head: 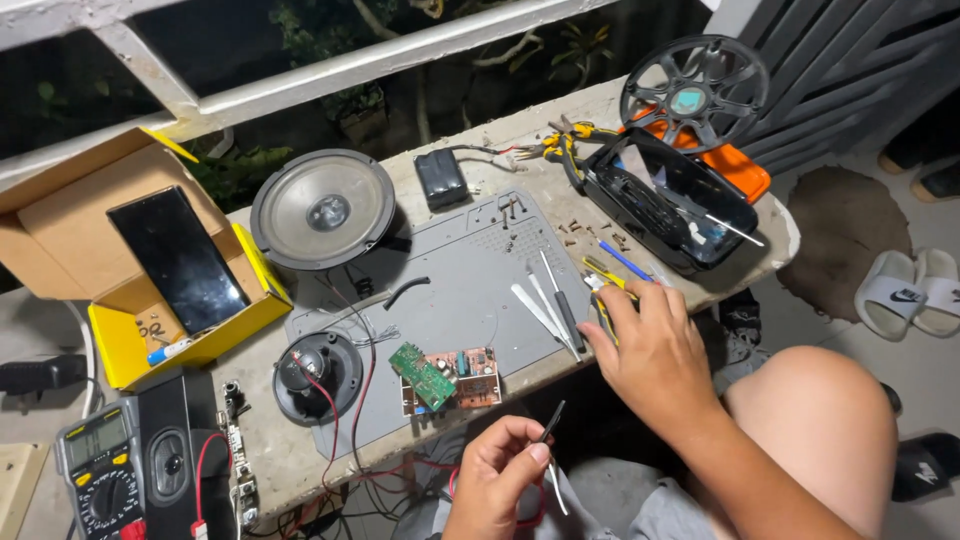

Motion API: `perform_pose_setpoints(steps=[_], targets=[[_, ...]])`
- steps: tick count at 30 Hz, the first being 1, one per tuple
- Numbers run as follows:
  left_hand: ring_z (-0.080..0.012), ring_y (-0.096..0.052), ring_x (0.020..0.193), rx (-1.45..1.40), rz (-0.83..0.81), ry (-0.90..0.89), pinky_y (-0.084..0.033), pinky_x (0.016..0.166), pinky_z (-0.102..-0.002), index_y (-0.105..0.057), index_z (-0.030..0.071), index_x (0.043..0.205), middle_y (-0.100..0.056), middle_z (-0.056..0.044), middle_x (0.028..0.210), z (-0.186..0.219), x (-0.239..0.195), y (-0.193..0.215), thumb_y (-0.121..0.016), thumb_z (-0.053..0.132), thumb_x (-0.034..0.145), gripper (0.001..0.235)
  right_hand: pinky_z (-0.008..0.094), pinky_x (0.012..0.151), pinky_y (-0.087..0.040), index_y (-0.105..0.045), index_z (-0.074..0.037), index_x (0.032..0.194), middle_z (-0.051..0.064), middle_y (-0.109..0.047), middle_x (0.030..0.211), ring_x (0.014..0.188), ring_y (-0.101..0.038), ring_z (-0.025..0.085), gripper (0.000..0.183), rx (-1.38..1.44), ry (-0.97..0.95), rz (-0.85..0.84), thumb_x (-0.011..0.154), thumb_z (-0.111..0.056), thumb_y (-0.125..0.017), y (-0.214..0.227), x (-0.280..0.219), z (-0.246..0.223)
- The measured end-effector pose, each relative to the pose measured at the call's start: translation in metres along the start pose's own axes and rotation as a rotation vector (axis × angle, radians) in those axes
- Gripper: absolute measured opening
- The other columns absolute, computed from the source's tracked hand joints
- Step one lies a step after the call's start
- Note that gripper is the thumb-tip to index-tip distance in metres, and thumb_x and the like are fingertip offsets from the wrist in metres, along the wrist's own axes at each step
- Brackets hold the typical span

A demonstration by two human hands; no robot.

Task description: The person strips the insulation from the ends of two wires using a pair of pliers. They then twist the exposed strands of each wire with their fingers. The work is performed on a cluttered workbench with various electronic components and tools visible.

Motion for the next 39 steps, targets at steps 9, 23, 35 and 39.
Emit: perform_pose_setpoints(steps=[9,23,35,39], targets=[[-0.0191,-0.062,0.073,-0.23,0.03,0.121,-0.051,0.069,-0.033,-0.081,-0.002,0.108,-0.08,-0.017,0.098,0.002,0.004,-0.001,-0.085,0.003,0.092,0.017,0.053,0.121,-0.054,-0.081,-0.005,0.13,0.018,-0.076,0.139,0.127,-0.069,0.041,0.026,0.311,0.047,0.073,0.105,-0.012,-0.081,0.042,0.012,-0.014],[-0.0075,-0.059,0.079,0.049,-0.153,-0.002,-0.047,0.075,-0.026,-0.084,0.007,0.104,-0.071,0.002,0.086,0.027,-0.016,-0.023,-0.087,0.013,0.107,0.008,0.025,0.075,-0.06,-0.089,-0.009,0.101,-0.001,-0.085,0.087,0.08,-0.074,0.007,0.007,1.167,-0.563,-0.371,0.094,-0.007,-0.093,0.044,-0.075,-0.033],[-0.0083,-0.078,0.097,0.128,-0.027,-0.117,-0.063,0.091,-0.027,-0.089,0.006,0.113,-0.09,-0.001,0.105,0.023,-0.009,-0.018,-0.093,0.009,0.098,0.016,0.025,0.084,-0.061,-0.092,-0.01,0.105,-0.001,-0.09,0.09,0.083,-0.079,0.008,0.013,0.953,-0.544,-0.365,0.103,-0.016,-0.079,0.027,-0.01,-0.032],[-0.0059,-0.069,0.084,0.128,0.031,-0.058,-0.056,0.079,-0.025,-0.087,0.006,0.104,-0.083,0.002,0.093,0.023,-0.008,-0.019,-0.093,0.007,0.1,0.008,0.034,0.098,-0.06,-0.087,-0.011,0.113,0.002,-0.089,0.107,0.099,-0.082,0.019,0.014,0.653,-0.103,-0.105,0.103,-0.013,-0.077,0.027,0.023,-0.037]])
Point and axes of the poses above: each hand's wrist, its own x-axis towards the middle knuckle, its own y-axis out of the back of the hand, z = x × y, the point moved 3 cm from there along x, towards the middle knuckle
